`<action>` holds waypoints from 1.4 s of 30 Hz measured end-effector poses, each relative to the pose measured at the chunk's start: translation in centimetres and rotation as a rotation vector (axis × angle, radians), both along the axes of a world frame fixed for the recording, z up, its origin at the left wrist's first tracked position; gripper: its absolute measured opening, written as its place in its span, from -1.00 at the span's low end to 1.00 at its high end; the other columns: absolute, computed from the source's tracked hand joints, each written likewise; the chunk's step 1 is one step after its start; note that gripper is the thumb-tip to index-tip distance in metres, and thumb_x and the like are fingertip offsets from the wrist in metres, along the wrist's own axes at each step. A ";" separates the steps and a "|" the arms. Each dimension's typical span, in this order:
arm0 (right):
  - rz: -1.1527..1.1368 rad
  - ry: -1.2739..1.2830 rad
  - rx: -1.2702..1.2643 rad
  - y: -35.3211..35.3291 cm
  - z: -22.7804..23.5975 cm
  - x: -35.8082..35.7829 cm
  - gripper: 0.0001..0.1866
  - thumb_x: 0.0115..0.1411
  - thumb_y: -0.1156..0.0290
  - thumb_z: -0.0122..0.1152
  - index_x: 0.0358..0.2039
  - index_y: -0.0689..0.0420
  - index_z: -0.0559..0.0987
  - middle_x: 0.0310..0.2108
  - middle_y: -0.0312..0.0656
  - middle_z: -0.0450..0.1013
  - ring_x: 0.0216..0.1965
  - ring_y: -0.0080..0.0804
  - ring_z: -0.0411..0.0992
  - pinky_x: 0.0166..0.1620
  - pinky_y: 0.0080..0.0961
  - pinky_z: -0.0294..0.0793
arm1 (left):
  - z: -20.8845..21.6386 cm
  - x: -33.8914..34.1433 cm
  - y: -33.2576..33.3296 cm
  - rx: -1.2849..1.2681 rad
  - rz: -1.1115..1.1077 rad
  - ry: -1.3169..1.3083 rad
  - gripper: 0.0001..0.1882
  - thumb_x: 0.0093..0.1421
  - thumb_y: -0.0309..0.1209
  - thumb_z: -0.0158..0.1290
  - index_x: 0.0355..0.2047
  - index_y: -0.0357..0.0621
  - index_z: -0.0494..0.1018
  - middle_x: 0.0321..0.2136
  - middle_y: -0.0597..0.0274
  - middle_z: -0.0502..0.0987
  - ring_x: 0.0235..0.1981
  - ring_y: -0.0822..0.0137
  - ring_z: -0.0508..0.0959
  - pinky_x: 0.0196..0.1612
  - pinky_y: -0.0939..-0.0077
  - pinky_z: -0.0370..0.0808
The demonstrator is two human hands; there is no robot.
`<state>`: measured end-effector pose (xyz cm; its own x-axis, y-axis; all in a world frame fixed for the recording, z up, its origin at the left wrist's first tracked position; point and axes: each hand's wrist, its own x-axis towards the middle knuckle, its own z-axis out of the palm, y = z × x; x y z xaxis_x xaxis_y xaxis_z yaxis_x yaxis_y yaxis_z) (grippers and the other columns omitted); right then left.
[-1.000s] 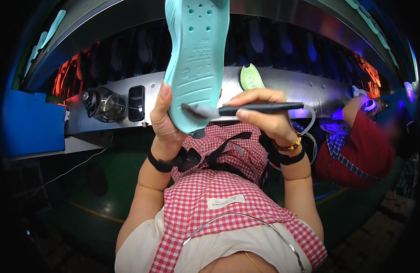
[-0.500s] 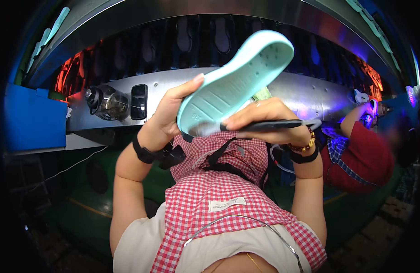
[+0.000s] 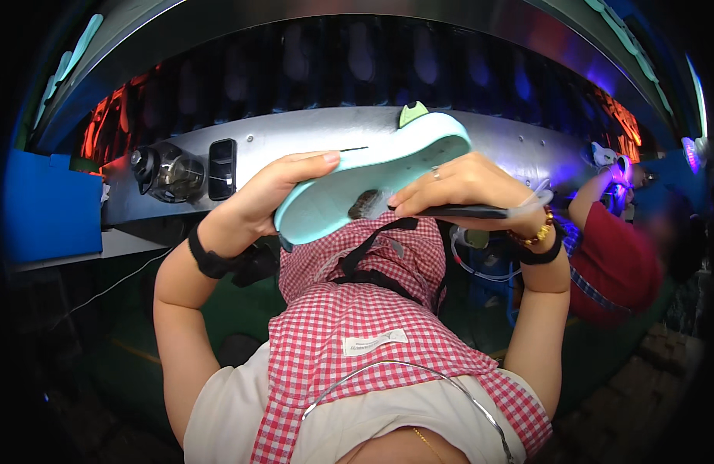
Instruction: Apply adhesive to shoe soles using a specialized brush tool.
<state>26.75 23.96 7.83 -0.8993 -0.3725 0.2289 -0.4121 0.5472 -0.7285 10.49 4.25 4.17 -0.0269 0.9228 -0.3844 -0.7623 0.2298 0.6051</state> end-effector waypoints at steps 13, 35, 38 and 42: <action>-0.577 -0.128 -0.612 0.1 -5.3 -0.6 -0.83 0.00 0.54 0.14 -0.34 0.28 0.54 -0.50 -0.19 0.47 -0.57 -0.59 0.42 -0.51 -0.73 0.39 | -4.3 1.6 -0.1 0.042 0.266 -0.315 -0.52 0.20 -0.22 -0.21 -0.02 -0.38 0.20 -0.16 -0.09 0.41 -0.20 0.14 0.49 -0.12 0.28 0.47; -0.726 0.034 -1.224 -2.4 -10.4 1.2 -0.77 0.12 0.52 -0.04 -0.19 0.30 0.39 -0.19 0.10 0.39 -0.68 -0.58 0.29 -0.59 -0.77 0.27 | 8.6 -24.7 -1.0 0.885 1.324 -0.161 -0.25 0.14 0.11 -0.46 0.20 -0.10 -0.23 0.21 0.04 -0.14 0.22 0.01 -0.11 0.16 -0.16 -0.15; -0.806 -0.012 -1.306 -2.0 -11.6 1.3 -0.76 0.11 0.53 0.01 -0.19 0.30 0.40 -0.19 0.06 0.40 -0.58 -0.57 0.36 -0.50 -0.75 0.35 | 9.0 -24.3 4.2 0.601 1.195 0.231 -0.26 0.16 0.02 -0.33 0.20 -0.14 -0.22 0.20 -0.01 -0.12 0.22 0.07 -0.07 0.19 0.09 -0.06; -0.874 -0.039 -1.275 -1.5 -12.1 1.6 -0.72 0.07 0.58 0.03 -0.16 0.32 0.39 -0.16 0.03 0.38 -0.41 -0.49 0.40 -0.35 -0.67 0.40 | 11.4 -20.1 7.9 0.257 0.796 0.920 -0.58 0.15 -0.31 -0.10 0.01 -0.17 0.23 0.05 0.09 0.22 0.09 0.22 0.21 0.10 0.29 0.16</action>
<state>28.34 22.41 -4.28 -0.7384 0.6723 -0.0530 -0.2758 -0.3728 -0.8860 -9.59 12.20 15.59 -0.7769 0.5722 0.2629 0.0954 -0.3058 0.9473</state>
